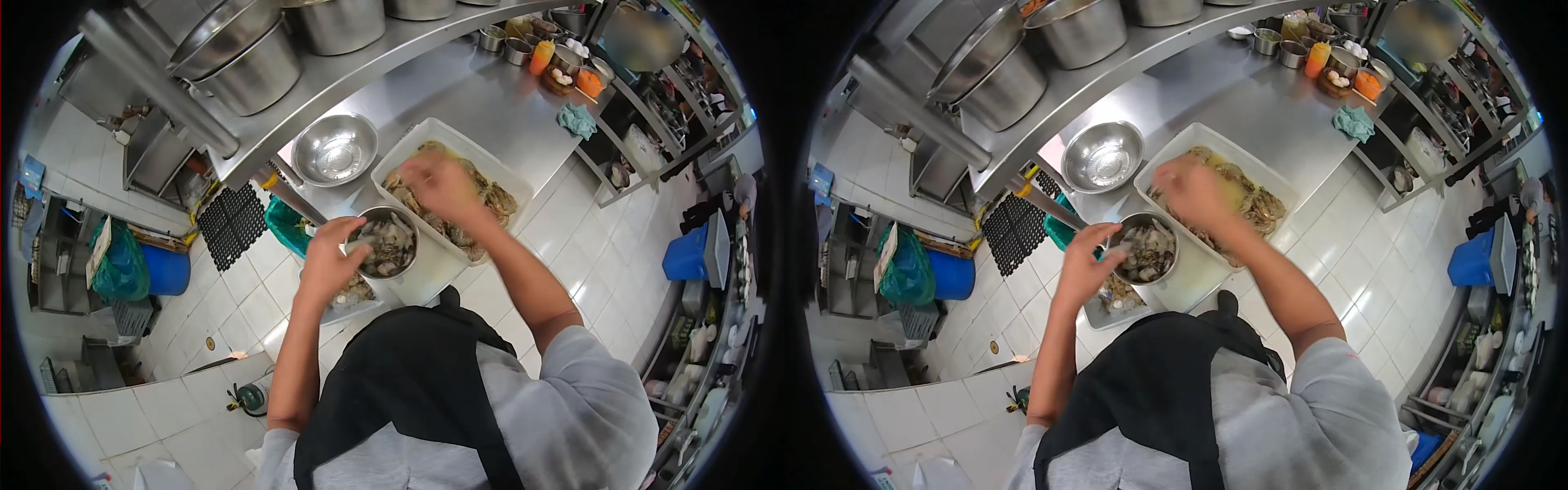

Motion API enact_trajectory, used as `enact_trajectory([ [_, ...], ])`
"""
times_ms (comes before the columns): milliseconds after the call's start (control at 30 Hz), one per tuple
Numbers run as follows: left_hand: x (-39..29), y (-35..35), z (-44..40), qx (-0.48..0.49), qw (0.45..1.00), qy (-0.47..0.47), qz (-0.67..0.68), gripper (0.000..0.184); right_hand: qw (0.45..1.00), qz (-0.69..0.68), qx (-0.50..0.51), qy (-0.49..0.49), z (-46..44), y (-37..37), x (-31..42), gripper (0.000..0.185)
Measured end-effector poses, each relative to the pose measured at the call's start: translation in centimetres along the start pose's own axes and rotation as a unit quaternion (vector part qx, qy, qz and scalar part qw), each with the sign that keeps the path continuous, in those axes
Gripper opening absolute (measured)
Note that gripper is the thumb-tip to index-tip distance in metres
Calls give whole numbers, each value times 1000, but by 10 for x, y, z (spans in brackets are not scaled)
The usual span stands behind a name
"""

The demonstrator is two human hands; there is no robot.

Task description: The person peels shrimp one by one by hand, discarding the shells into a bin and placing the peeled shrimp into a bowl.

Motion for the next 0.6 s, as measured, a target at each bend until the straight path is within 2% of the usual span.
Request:
enact_trajectory([
  [33, -3, 11, -3, 18, 996, 49, -77, 43, 998, 4, -49, -31, -13, -19, -28, 21],
  [133, -4, 38, -1, 60, 997, -5, -41, 47, 993, -55, -79, 73, -26, -73, -71, 21],
  [200, -4, 48, -5, 97, 991, -39, -77, 49, 988, -53, -78, 123, -32, -97, -84, 20],
  [300, 4, 63, -14, 134, 982, -64, -121, 49, 994, -50, -55, 77, -45, -93, -115, 21],
  [400, 8, 71, -10, 172, 968, -86, -163, 47, 998, -31, 2, 51, -56, -71, -108, 18],
  [500, 4, 75, -18, 204, 955, -116, -180, 44, 994, 76, 67, -50, -70, -19, -118, 22],
  [567, 8, 75, -20, 229, 948, -119, -186, 42, 961, 156, 225, 23, -71, 10, -97, 26],
  [600, 6, 76, -20, 230, 948, -124, -182, 41, 946, 237, 218, 22, -65, 26, -93, 27],
])
Point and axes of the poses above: each hand's wrist, its own z-axis away from the middle knuckle, its own y-axis out of the palm, x = y × z, the point moved 1 cm from there along -z, towards the middle knuckle, and after that the axes turned 10 degrees about y, right-handed, at the moved point
